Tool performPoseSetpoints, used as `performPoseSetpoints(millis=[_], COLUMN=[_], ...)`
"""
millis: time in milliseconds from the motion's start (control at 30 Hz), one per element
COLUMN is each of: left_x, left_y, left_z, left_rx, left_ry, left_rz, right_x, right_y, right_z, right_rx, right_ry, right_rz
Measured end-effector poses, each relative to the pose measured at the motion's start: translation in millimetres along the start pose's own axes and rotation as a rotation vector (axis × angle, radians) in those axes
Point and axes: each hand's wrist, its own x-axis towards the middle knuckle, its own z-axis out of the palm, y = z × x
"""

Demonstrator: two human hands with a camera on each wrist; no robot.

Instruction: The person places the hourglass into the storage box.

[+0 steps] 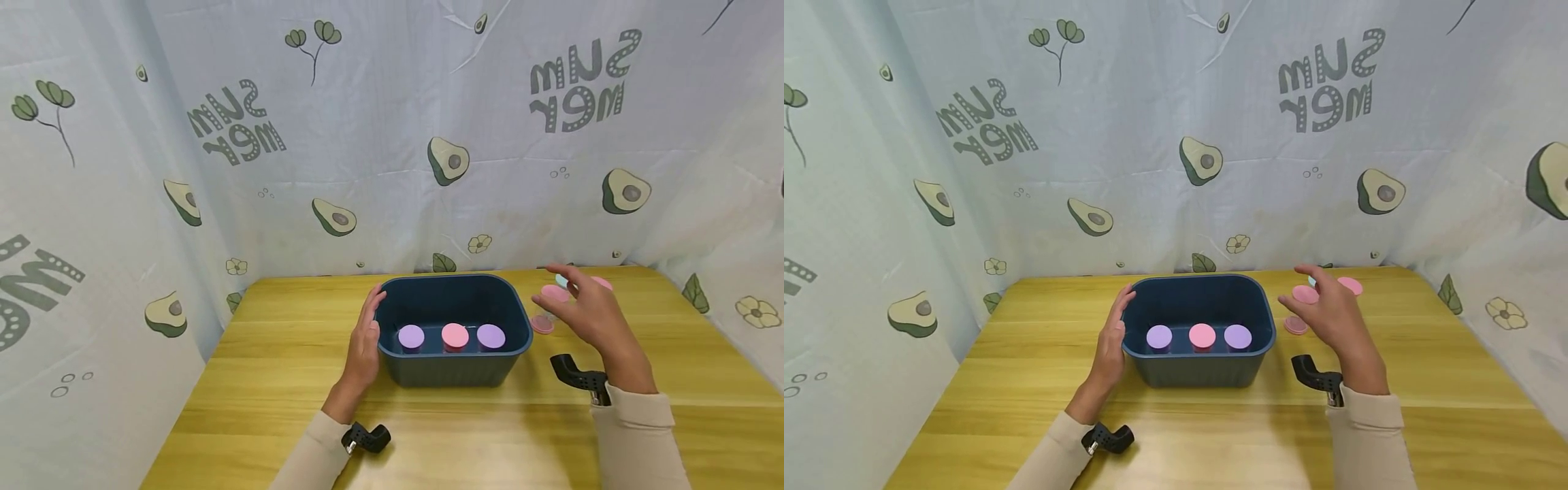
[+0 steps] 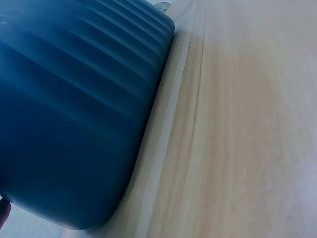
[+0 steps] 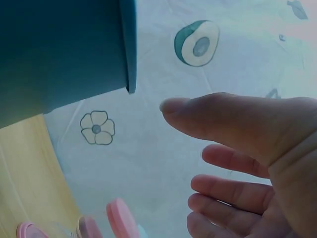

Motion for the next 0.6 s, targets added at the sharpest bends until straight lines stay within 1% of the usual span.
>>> performPoseSetpoints(millis=[267, 300, 367, 500, 533, 600], left_x=[1.0, 1.3, 2.9, 4.1, 3.9, 2.2], left_y=[-1.3, -0.2, 12.7, 13.7, 12.7, -0.2], left_z=[0.9, 1.0, -1.6, -1.2, -1.2, 1.5], left_rx=[-0.004, -0.008, -0.012, -0.019, -0.015, -0.009], left_ry=[0.005, 0.005, -0.001, -0.004, -0.004, 0.001], left_rz=[0.005, 0.006, -0.006, -0.012, -0.015, -0.008], right_x=[3.4, 3.6, 3.9, 4.2, 4.2, 4.3], right_y=[11, 12, 15, 20, 21, 23], right_z=[1, 1, 1, 2, 3, 4], right_rx=[-0.055, -0.057, -0.057, -0.039, -0.035, -0.023], right_ry=[0.017, 0.022, 0.021, 0.028, 0.028, 0.027], right_rz=[0.032, 0.033, 0.040, 0.046, 0.049, 0.053])
